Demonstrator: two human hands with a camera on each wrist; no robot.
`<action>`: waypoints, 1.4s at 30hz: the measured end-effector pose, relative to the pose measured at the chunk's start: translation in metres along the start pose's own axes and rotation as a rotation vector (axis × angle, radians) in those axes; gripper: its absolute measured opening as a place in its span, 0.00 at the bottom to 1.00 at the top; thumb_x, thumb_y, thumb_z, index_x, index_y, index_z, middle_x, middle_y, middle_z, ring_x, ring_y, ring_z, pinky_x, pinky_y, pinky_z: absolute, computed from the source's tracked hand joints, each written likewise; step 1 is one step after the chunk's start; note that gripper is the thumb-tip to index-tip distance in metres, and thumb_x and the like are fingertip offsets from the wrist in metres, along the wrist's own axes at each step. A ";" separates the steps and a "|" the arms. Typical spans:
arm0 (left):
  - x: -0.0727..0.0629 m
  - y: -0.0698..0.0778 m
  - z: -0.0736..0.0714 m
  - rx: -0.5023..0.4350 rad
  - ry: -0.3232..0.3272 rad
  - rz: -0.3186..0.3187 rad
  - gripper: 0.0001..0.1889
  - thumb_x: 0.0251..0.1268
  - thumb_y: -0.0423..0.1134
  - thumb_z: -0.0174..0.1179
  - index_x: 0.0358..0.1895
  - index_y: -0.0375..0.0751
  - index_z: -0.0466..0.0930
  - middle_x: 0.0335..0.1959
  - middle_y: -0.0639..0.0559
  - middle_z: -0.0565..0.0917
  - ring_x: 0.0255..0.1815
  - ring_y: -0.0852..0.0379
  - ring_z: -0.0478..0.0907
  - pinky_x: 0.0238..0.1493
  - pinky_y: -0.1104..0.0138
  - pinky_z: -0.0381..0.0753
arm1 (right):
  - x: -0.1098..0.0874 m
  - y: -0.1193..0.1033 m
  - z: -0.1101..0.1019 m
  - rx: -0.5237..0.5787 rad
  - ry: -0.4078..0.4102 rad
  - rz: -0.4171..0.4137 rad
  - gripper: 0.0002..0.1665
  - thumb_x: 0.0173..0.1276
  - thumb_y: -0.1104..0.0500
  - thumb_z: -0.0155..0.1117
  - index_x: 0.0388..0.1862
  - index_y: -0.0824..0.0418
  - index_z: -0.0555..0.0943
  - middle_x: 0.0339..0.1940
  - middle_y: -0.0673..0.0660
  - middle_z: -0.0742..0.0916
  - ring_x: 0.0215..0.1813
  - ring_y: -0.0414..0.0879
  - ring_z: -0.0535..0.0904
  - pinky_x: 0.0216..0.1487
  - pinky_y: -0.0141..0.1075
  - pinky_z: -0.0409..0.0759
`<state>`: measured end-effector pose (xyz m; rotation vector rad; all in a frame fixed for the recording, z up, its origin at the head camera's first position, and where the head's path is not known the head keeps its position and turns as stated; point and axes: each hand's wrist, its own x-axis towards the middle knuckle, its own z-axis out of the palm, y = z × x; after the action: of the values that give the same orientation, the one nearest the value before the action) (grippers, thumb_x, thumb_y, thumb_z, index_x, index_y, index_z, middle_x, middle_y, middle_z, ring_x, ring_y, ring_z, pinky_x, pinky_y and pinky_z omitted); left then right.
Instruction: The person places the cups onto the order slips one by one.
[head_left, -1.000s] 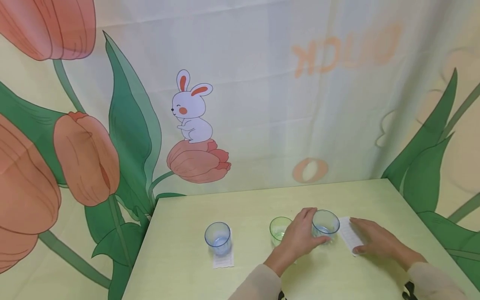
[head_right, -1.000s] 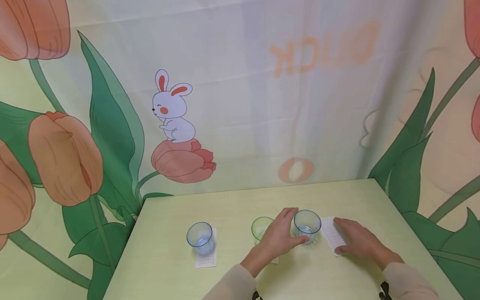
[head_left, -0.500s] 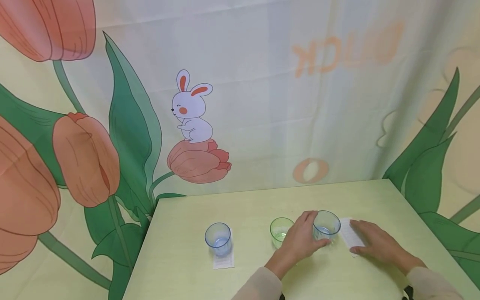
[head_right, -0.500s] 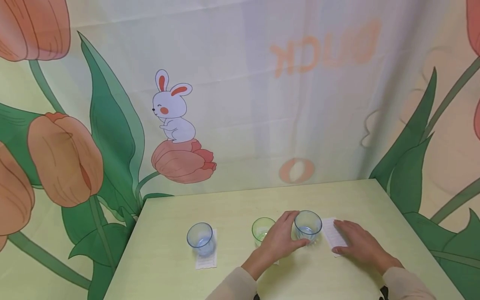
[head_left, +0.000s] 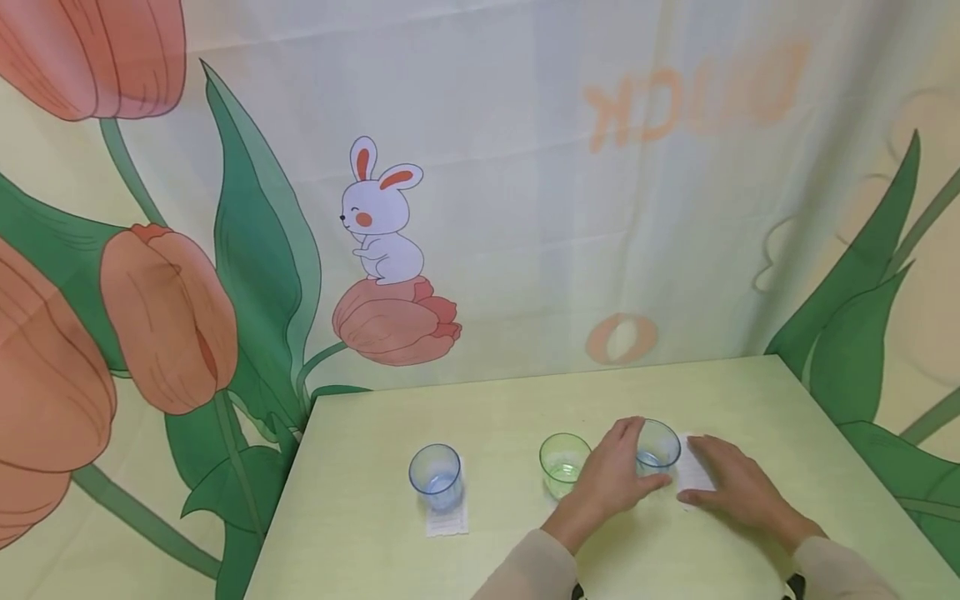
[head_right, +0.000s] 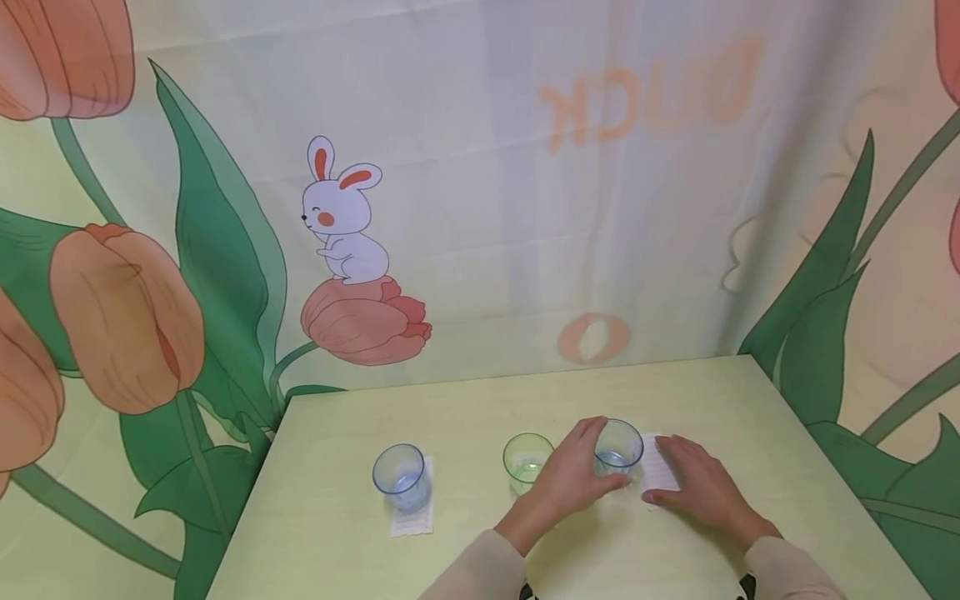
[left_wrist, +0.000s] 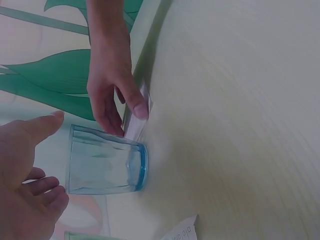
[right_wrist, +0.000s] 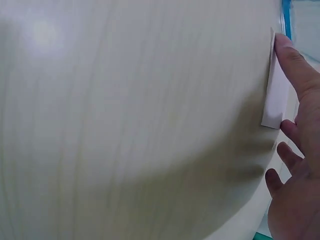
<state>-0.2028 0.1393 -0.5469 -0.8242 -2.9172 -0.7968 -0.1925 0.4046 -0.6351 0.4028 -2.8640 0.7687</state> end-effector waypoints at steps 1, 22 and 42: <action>0.001 0.001 0.001 0.006 0.002 -0.002 0.47 0.66 0.62 0.72 0.81 0.45 0.64 0.79 0.56 0.68 0.77 0.59 0.69 0.71 0.69 0.73 | 0.000 -0.002 0.001 0.003 0.000 0.006 0.61 0.55 0.35 0.84 0.74 0.71 0.71 0.71 0.73 0.77 0.72 0.74 0.69 0.68 0.72 0.67; 0.008 0.003 0.018 0.025 0.024 -0.068 0.46 0.65 0.59 0.74 0.81 0.45 0.65 0.80 0.53 0.68 0.78 0.57 0.68 0.73 0.68 0.72 | -0.010 0.013 -0.007 0.204 -0.090 0.033 0.52 0.63 0.49 0.81 0.79 0.70 0.68 0.76 0.75 0.72 0.76 0.78 0.63 0.71 0.73 0.61; 0.013 0.003 0.019 0.017 0.054 -0.109 0.42 0.64 0.57 0.75 0.77 0.47 0.68 0.75 0.56 0.73 0.74 0.60 0.71 0.71 0.70 0.73 | -0.003 0.008 -0.008 0.201 -0.115 0.055 0.56 0.62 0.44 0.82 0.81 0.68 0.66 0.78 0.76 0.69 0.78 0.79 0.59 0.70 0.77 0.58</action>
<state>-0.2104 0.1563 -0.5600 -0.6372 -2.9377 -0.7862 -0.1919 0.4161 -0.6324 0.4065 -2.9243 1.0829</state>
